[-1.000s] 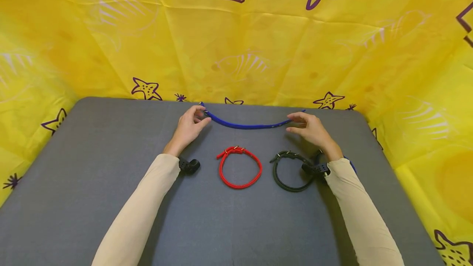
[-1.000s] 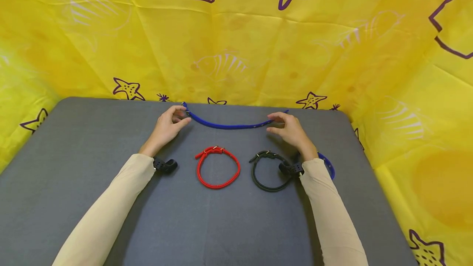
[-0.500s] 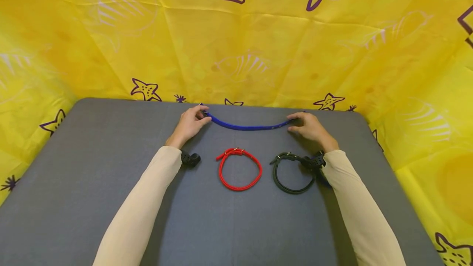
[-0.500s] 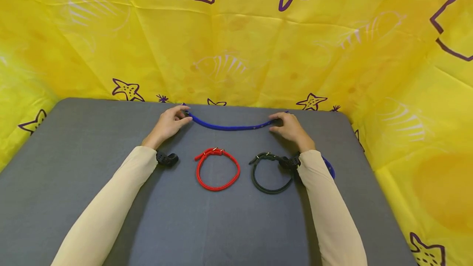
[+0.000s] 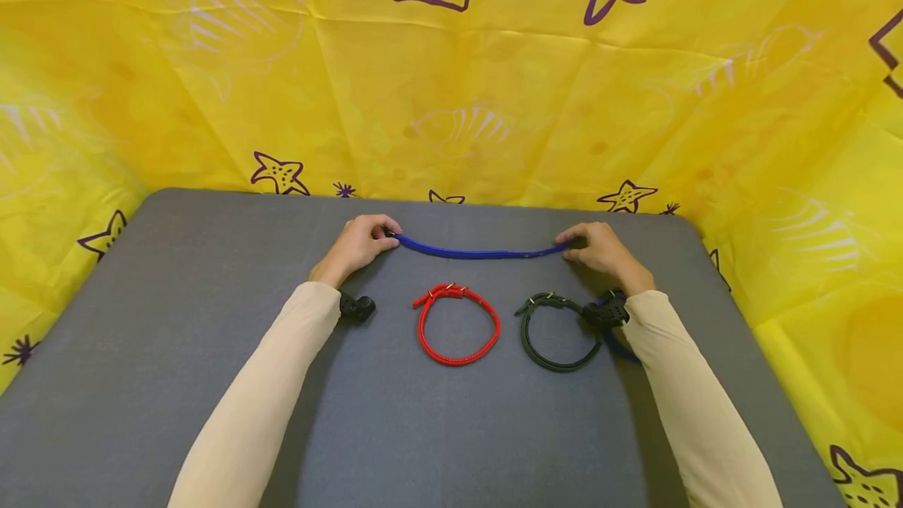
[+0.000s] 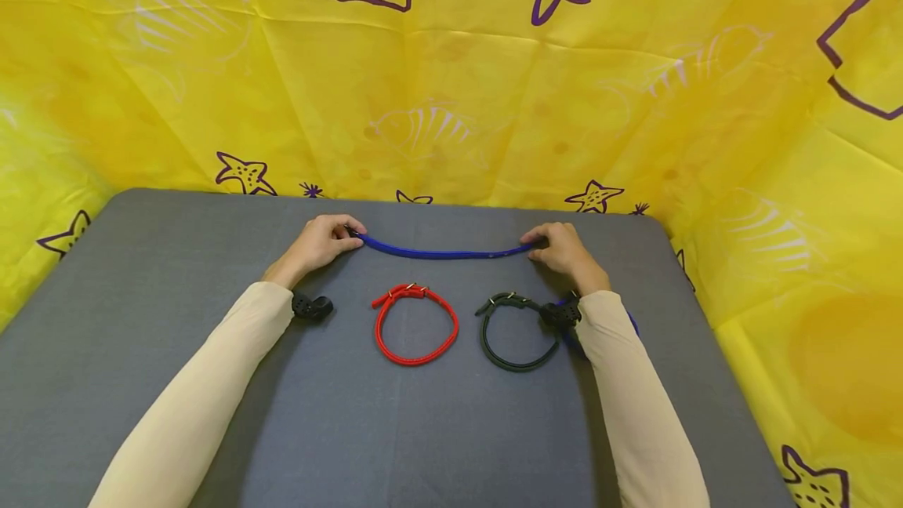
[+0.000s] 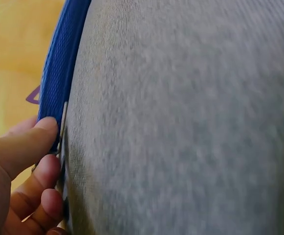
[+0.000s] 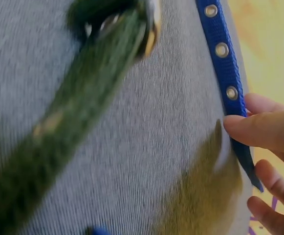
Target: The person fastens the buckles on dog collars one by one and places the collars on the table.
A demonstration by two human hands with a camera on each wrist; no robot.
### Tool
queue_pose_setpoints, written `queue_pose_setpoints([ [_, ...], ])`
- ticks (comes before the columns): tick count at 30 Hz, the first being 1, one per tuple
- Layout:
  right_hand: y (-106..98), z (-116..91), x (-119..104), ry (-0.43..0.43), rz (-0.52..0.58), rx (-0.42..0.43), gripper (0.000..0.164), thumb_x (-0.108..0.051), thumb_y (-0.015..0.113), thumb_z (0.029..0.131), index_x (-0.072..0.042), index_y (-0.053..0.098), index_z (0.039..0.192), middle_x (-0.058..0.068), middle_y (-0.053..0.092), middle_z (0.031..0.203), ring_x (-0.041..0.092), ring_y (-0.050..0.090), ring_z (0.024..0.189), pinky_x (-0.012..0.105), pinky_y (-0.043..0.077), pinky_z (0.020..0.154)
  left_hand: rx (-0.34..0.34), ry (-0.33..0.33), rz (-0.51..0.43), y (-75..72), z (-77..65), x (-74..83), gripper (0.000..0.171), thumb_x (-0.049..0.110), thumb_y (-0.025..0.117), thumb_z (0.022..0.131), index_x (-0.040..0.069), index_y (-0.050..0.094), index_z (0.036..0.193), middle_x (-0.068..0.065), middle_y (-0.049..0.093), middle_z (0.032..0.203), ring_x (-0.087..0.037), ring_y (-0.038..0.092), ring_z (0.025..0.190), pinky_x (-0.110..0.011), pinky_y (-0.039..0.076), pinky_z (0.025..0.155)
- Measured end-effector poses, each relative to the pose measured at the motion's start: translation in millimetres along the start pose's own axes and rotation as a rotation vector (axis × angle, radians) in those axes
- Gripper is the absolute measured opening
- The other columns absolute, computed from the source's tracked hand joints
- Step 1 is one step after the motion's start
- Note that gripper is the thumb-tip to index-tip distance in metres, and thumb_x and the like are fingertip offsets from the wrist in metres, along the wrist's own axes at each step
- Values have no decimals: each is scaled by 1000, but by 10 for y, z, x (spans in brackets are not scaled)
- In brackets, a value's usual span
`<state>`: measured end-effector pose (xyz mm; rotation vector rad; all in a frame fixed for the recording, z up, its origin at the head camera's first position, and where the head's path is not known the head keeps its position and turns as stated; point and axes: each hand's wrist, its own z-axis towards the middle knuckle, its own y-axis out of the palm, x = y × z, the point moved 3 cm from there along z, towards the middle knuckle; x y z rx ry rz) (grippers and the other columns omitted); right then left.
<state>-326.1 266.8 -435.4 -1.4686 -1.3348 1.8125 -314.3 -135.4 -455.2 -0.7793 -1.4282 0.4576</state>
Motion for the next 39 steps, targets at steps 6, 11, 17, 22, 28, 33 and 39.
queue_pose_setpoints([
  [6,-41,-84,70,16,-45,-25,25,0,70,87,4,71,112,27,68,116,49,54,121,60,37,107,-35,-11,26,-36,-62,-50,16,22,68,95,10,71,106,-10,64,85,-23,54,78,-32,40,70],
  [11,-52,-153,110,52,-26,-35,19,1,67,90,3,72,108,27,67,116,48,54,121,60,37,107,-2,-7,31,-59,-127,-83,18,25,69,95,10,70,105,-9,63,82,-22,54,77,-31,40,69],
  [17,-46,-209,90,25,-8,7,15,-3,67,92,1,74,104,25,69,112,45,58,116,59,39,105,79,21,-7,-66,-194,-111,19,25,69,95,9,70,105,-9,67,87,-22,57,80,-31,41,74],
  [22,-31,-230,46,-4,10,63,12,-4,69,91,0,74,101,25,69,111,44,59,114,58,40,103,164,24,-14,-46,-227,-127,21,29,67,95,10,71,100,-10,69,91,-22,57,81,-32,42,74],
  [28,6,-225,5,-45,60,137,10,-3,69,91,1,71,100,25,63,112,41,57,108,55,46,95,279,3,-35,-8,-255,-98,19,25,68,95,7,72,99,-13,74,98,-27,65,88,-40,48,80],
  [33,26,-245,-50,-24,152,159,13,-2,67,93,1,66,105,26,61,117,43,62,110,55,50,93,360,-17,-67,7,-280,-48,17,20,70,93,6,73,102,-14,75,100,-29,70,87,-42,51,79],
  [39,57,-266,-161,-6,269,176,25,-5,60,98,4,59,121,26,65,120,44,65,111,53,52,93,484,-18,-124,15,-318,24,16,13,72,90,4,68,102,-16,74,100,-28,73,83,-32,51,69],
])
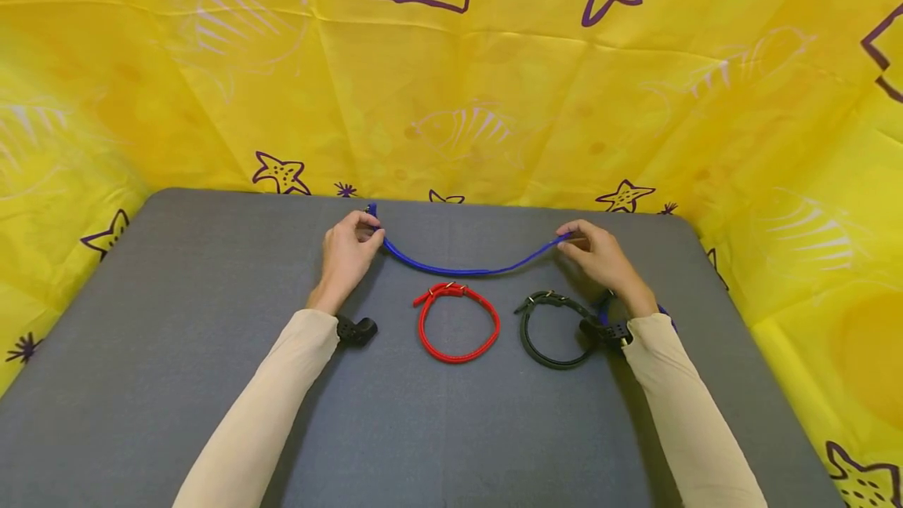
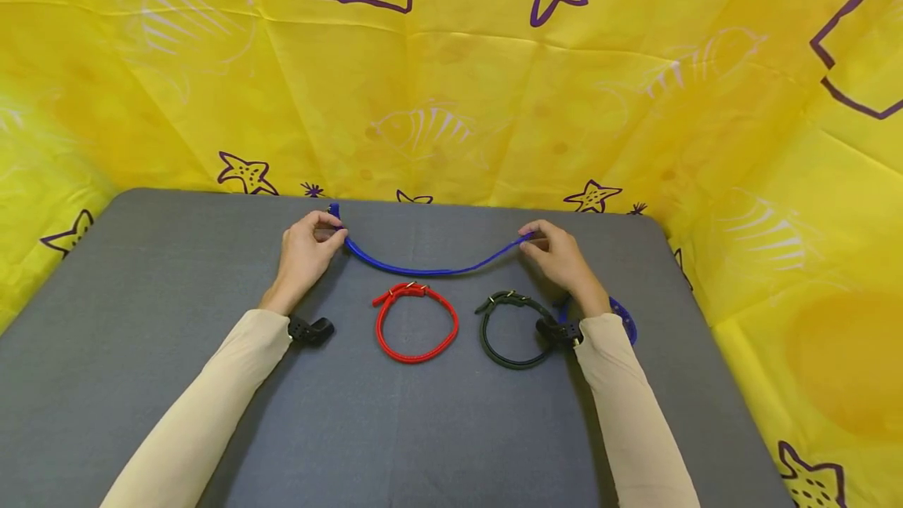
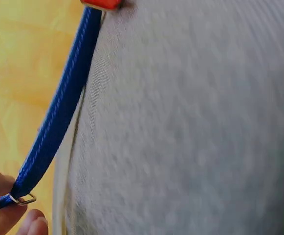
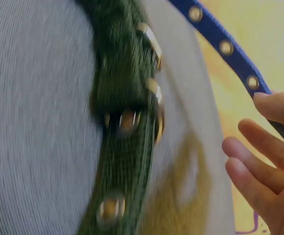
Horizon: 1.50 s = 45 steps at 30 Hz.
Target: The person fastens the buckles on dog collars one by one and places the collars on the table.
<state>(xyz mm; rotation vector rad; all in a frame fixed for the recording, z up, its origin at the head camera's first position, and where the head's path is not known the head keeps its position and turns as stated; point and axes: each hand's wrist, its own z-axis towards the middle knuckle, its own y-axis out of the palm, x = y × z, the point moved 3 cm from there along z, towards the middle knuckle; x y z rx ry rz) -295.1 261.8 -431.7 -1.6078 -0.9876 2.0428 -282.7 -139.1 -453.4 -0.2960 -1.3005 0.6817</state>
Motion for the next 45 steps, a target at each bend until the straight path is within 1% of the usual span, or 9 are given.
queue_pose_setpoints([
  [9,81,17,-217,-42,186,83,37,-1,53,100,4,50,137,29,60,127,44,66,108,9,50,81,56,-83,-267,7,-45,82,23,9,67,94,-2,54,109,-20,69,108,-32,71,89,-12,49,58],
  [14,95,21,-292,-92,310,180,44,8,48,99,2,43,143,34,58,126,18,72,88,13,54,74,55,-84,-376,-16,-87,120,26,10,66,95,-4,50,110,-19,66,104,-34,70,88,-17,54,62],
  [17,95,7,-344,-131,370,247,54,12,48,97,-2,37,148,36,58,123,0,68,78,13,55,71,50,-76,-445,-38,-115,153,28,11,66,95,-4,47,110,-19,64,102,-24,69,83,-24,57,67],
  [21,86,-43,-434,-150,398,310,65,9,52,97,-13,31,154,35,61,121,1,70,76,15,56,70,43,-34,-530,-71,-152,218,26,8,66,94,-3,49,110,-17,65,102,-6,66,77,-29,59,70],
  [24,80,-97,-498,-154,413,341,66,6,54,97,-17,30,155,33,62,120,3,71,74,17,56,69,33,12,-564,-100,-193,272,26,7,66,94,-3,51,112,-12,65,101,-4,66,78,-30,59,72],
  [31,88,-223,-622,-216,422,367,53,7,56,96,-1,43,147,38,60,121,0,70,82,19,56,66,1,89,-587,-174,-328,430,26,6,64,96,-7,53,116,-4,62,98,-6,65,78,-25,58,72],
  [37,96,-355,-717,-259,382,381,41,5,59,95,0,55,136,12,71,116,2,70,84,19,54,66,-57,110,-587,-225,-464,557,24,2,65,94,-8,55,113,-5,62,98,-4,65,79,-21,57,73],
  [41,109,-449,-780,-271,383,386,38,6,60,94,1,59,131,-11,71,111,2,71,84,18,55,68,-156,144,-540,-257,-554,635,23,1,67,92,-6,56,111,-13,63,104,-4,66,82,-20,57,73],
  [45,159,-537,-842,-278,393,370,34,9,61,93,3,62,126,-17,70,110,0,71,87,16,55,72,-262,168,-504,-289,-641,719,23,3,69,92,-2,57,111,-18,64,106,-7,67,84,-22,58,74],
])
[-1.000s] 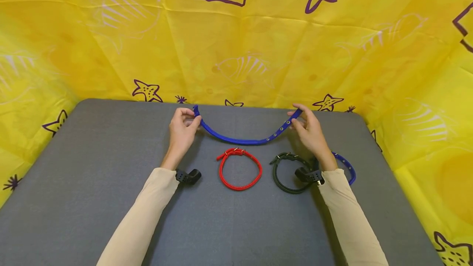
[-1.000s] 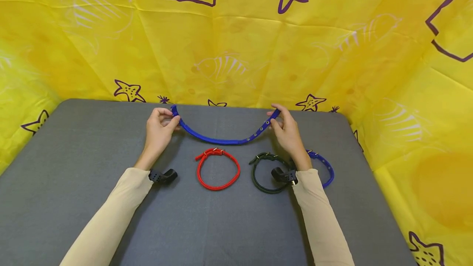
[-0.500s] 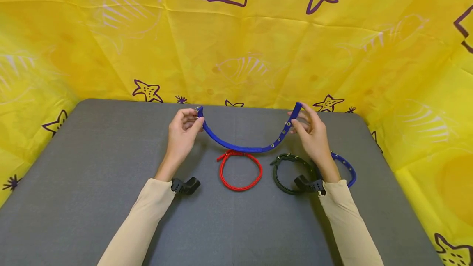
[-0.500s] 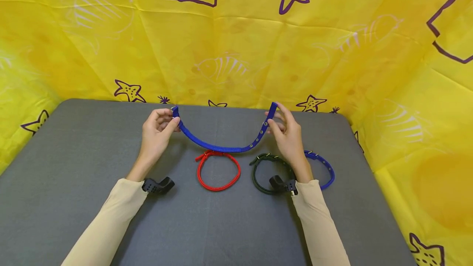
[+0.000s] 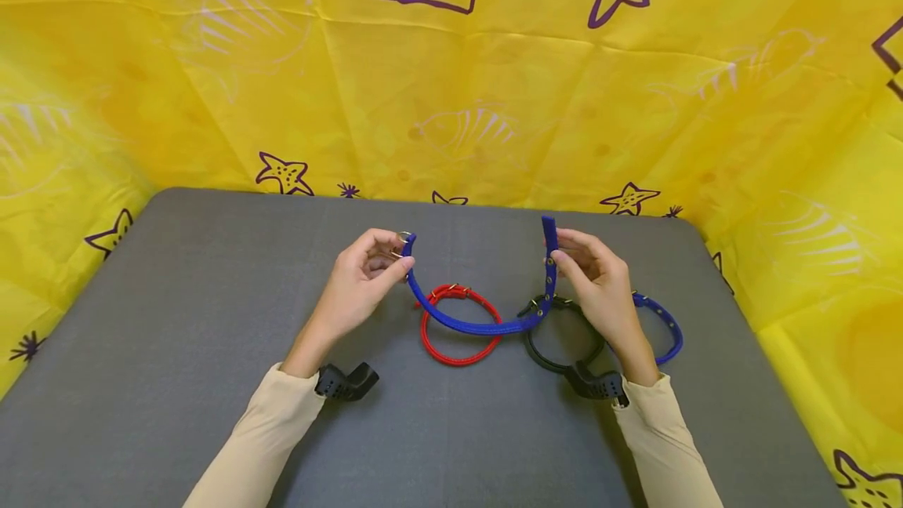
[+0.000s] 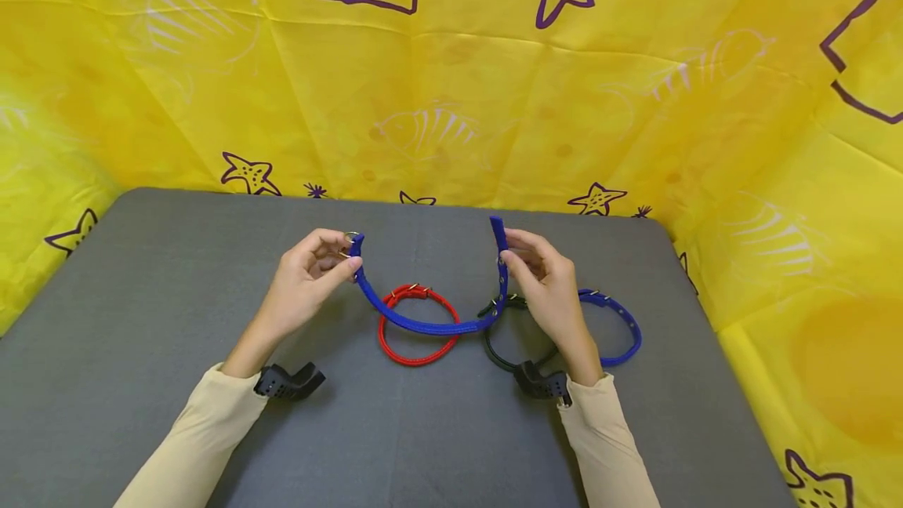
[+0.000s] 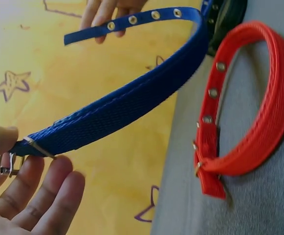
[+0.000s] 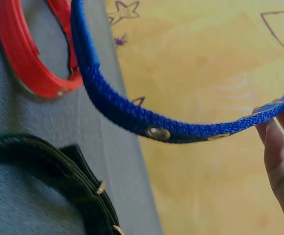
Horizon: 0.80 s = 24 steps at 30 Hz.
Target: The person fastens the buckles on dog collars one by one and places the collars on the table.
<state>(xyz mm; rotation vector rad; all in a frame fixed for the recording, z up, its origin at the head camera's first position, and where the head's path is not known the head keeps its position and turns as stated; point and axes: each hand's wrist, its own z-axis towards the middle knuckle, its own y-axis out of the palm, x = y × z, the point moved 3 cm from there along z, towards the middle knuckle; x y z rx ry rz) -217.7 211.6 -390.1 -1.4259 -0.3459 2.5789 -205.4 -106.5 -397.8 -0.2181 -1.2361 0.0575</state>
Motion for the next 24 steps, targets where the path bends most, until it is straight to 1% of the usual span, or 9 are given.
queue_pose_setpoints([
  [6,92,-135,-130,-54,9,-61,33,16,62,88,4,64,119,-11,71,102,2,69,88,15,53,75,-91,-29,27,47,-108,113,23,6,71,91,2,59,110,-14,68,104,-13,68,84,-24,57,74],
  [9,138,-183,-194,-83,19,-101,32,18,62,87,4,65,115,-3,71,98,3,68,87,15,53,77,-137,-62,32,66,-167,140,22,8,72,91,5,60,109,-12,69,104,-17,69,85,-24,57,75],
  [12,182,-230,-237,-113,18,-142,31,18,63,85,2,66,112,8,72,94,2,68,87,16,53,77,-192,-92,44,91,-217,151,22,11,73,90,7,60,108,-11,69,106,-18,69,86,-25,56,75],
  [14,213,-262,-250,-127,20,-178,30,19,63,85,2,66,110,14,71,93,2,69,88,17,54,77,-220,-98,56,107,-238,157,22,12,74,90,8,61,108,-11,68,108,-17,69,86,-25,56,75],
  [16,244,-291,-266,-122,25,-217,29,18,64,85,1,66,109,17,70,96,1,69,89,18,55,77,-239,-97,66,126,-254,163,22,14,74,90,9,62,107,-10,67,107,-16,69,86,-25,56,75],
  [19,284,-327,-300,-92,24,-270,26,14,66,86,-1,67,106,16,69,102,2,69,91,20,57,76,-256,-74,84,161,-267,178,21,14,74,90,10,62,107,-8,68,102,-14,68,83,-25,56,73],
  [21,303,-351,-328,-69,4,-299,23,9,69,86,-5,69,105,12,69,105,3,68,91,20,57,74,-273,-54,92,193,-277,177,19,13,72,91,9,62,107,-6,68,100,-12,67,82,-24,55,71],
  [24,333,-381,-357,-57,-30,-350,20,2,72,87,-10,70,104,7,71,105,8,68,89,23,58,71,-319,-16,126,246,-297,178,16,13,70,92,9,62,106,-3,68,95,-10,65,79,-24,54,70],
])
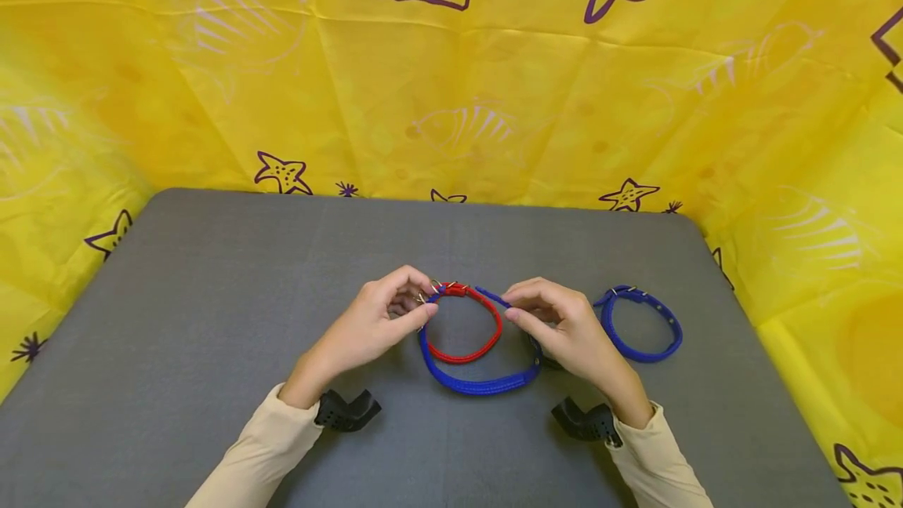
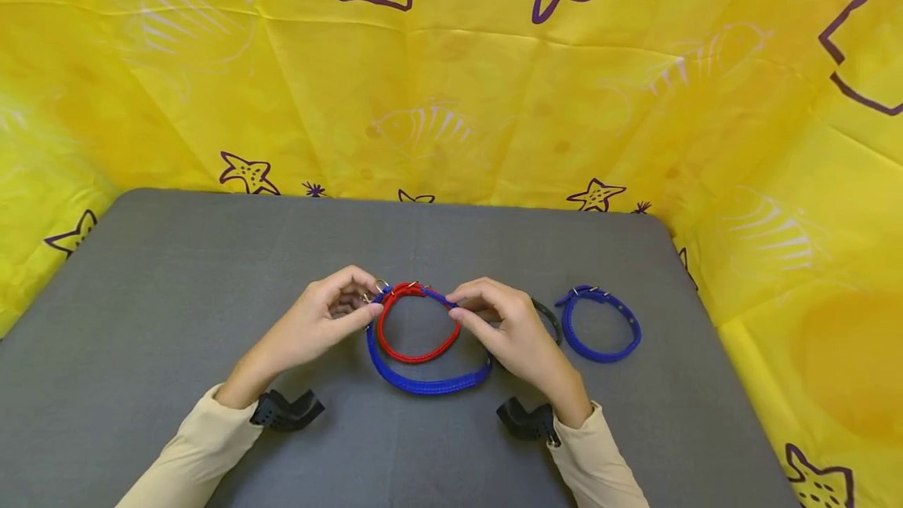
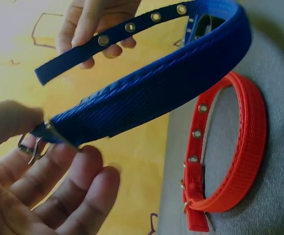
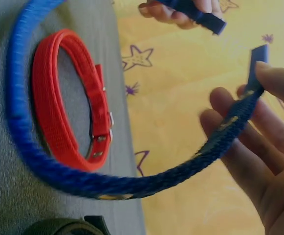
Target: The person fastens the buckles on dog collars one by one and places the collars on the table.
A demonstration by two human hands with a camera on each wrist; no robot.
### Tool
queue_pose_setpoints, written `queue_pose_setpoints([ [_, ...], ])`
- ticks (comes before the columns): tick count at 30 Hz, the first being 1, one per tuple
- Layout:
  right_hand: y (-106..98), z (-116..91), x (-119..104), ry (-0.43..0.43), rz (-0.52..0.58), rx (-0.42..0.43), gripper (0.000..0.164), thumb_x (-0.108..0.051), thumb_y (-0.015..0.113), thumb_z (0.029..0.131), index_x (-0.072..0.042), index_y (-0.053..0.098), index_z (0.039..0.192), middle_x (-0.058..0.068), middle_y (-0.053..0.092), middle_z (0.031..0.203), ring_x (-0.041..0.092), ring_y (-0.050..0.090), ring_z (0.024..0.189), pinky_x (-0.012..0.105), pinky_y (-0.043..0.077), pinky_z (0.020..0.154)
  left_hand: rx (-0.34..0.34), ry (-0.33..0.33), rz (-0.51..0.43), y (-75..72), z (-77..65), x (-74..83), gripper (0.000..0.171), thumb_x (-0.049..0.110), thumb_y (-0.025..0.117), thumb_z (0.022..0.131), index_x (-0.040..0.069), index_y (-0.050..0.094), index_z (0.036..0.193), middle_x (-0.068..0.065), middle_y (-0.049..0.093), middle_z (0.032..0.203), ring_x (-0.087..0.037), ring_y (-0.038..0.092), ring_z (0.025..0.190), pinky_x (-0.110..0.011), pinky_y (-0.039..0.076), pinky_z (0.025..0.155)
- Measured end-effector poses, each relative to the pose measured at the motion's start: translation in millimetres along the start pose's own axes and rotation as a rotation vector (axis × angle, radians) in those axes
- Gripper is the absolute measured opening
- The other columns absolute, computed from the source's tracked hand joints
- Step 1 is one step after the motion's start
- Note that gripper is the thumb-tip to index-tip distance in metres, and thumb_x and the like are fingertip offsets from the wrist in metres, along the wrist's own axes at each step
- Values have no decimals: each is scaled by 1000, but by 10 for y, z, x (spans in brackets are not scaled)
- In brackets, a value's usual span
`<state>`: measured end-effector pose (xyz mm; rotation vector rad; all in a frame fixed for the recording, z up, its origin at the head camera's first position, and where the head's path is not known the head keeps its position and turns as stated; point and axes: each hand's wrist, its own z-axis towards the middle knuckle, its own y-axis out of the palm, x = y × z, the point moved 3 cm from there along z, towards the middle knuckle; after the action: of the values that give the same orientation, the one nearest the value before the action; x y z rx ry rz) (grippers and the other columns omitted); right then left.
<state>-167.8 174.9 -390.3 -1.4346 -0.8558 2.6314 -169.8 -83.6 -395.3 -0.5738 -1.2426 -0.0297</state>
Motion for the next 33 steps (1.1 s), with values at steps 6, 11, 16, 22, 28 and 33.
queue_pose_setpoints([
  [6,94,-3,-5,-32,-17,-107,18,-4,72,89,-14,71,104,4,72,101,17,71,86,28,59,72,-103,28,72,65,-10,25,15,17,71,92,18,62,104,6,68,91,-7,63,77,-24,53,68],
  [11,137,-2,3,-68,-7,-133,22,2,72,87,-14,72,102,4,72,101,17,72,86,28,60,73,-152,29,107,89,-12,55,16,19,71,92,16,62,106,6,67,87,-5,62,77,-24,52,67],
  [16,136,-5,7,-77,-32,-135,20,-1,72,88,-14,72,103,2,72,103,16,71,86,30,59,73,-185,32,155,113,-19,60,17,19,71,92,20,61,105,8,65,82,-4,60,75,-24,51,64],
  [22,139,-4,-2,-86,-54,-147,22,-1,72,88,-14,73,104,1,71,104,9,69,87,28,58,73,-189,82,183,139,-28,65,18,20,71,93,17,61,107,7,65,84,-3,59,76,-23,53,67],
  [28,142,1,-5,-88,-71,-142,21,-2,73,88,-16,72,104,0,70,102,6,67,86,24,57,71,-177,101,192,145,-31,76,25,19,72,92,18,61,114,8,64,87,-2,59,79,-23,53,69],
  [33,152,12,-12,-106,-89,-121,21,-1,73,87,-16,73,102,-1,70,101,5,66,85,21,55,70,-171,98,195,134,-35,73,26,21,73,91,19,61,114,9,64,85,-3,59,78,-23,52,68],
])
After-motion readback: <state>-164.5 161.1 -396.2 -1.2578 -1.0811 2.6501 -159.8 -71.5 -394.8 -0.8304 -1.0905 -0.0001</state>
